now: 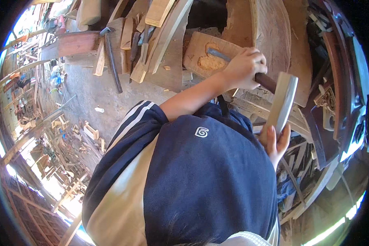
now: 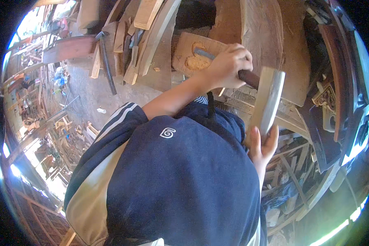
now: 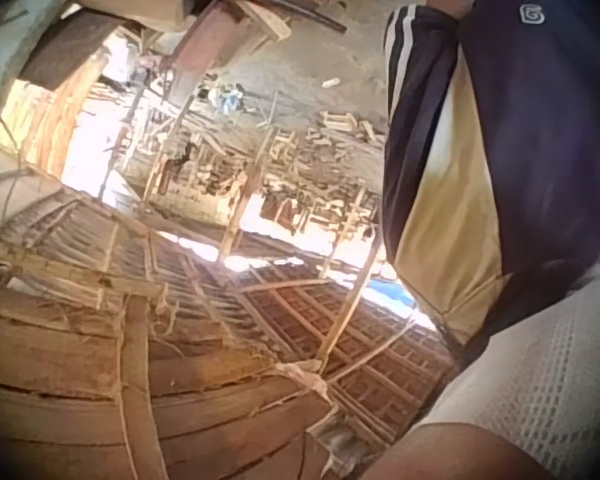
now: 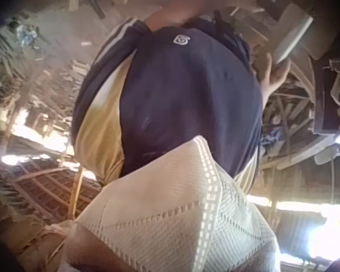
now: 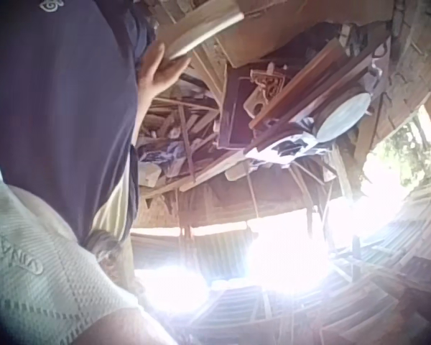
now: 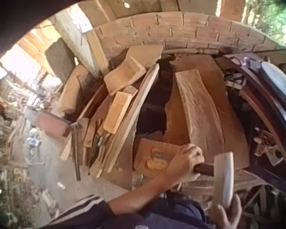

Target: The recorder uses a chisel and mallet to carve a butterfly design into a piece of wood.

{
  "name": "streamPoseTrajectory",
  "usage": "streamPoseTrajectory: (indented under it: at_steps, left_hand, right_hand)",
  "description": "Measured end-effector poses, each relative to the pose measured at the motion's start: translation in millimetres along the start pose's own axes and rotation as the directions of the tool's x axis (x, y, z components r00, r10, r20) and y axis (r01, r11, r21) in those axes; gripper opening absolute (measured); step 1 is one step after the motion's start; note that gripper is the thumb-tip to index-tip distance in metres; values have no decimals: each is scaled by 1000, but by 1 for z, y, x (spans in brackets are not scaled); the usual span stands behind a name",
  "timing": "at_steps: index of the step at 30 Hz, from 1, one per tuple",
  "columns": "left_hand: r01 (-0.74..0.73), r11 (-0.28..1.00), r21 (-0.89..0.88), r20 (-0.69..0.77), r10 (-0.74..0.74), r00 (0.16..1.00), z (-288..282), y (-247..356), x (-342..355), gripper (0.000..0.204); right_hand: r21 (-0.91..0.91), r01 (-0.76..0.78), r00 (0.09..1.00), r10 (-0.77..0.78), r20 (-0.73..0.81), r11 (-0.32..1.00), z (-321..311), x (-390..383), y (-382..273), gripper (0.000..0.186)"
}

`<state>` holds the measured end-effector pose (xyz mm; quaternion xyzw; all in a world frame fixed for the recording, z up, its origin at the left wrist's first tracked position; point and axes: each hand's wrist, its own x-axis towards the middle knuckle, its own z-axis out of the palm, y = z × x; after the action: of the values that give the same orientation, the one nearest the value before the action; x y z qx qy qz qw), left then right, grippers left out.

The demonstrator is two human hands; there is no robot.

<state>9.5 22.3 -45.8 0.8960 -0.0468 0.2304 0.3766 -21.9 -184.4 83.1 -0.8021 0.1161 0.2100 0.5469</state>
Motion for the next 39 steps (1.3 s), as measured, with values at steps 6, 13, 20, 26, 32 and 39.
streamPoseTrajectory:
  at_steps: [6, 13, 20, 26, 32, 39]
  left_hand:
    - [39, 987, -153, 172, -12, 985, -5, 20, 1, 26]
    - [43, 997, -71, 243, -25, 970, -12, 19, 4, 33]
    - [75, 984, -159, 121, -56, 991, -20, 17, 3, 28]
    - [44, 987, -157, 79, -32, 996, -10, 12, 0, 22]
    - [8, 998, -69, 79, -3, 997, -2, 12, -4, 22]
    - [41, 997, -65, 3, -41, 999, -8, 13, -4, 21]
  right_hand:
    - [352, 130, 974, -53, -220, 927, -59, 8, 34, 40]
    - [406, 53, 983, 24, -183, 912, -41, 2, -13, 47]
    - [246, 128, 992, -120, -48, 961, -29, -5, -28, 48]
    - [359, 223, 966, -256, 47, 906, -56, 12, -40, 51]
    - [445, 256, 966, -238, -97, 858, -73, 15, -39, 42]
    - [472, 176, 984, -155, -84, 864, -63, 15, -36, 48]
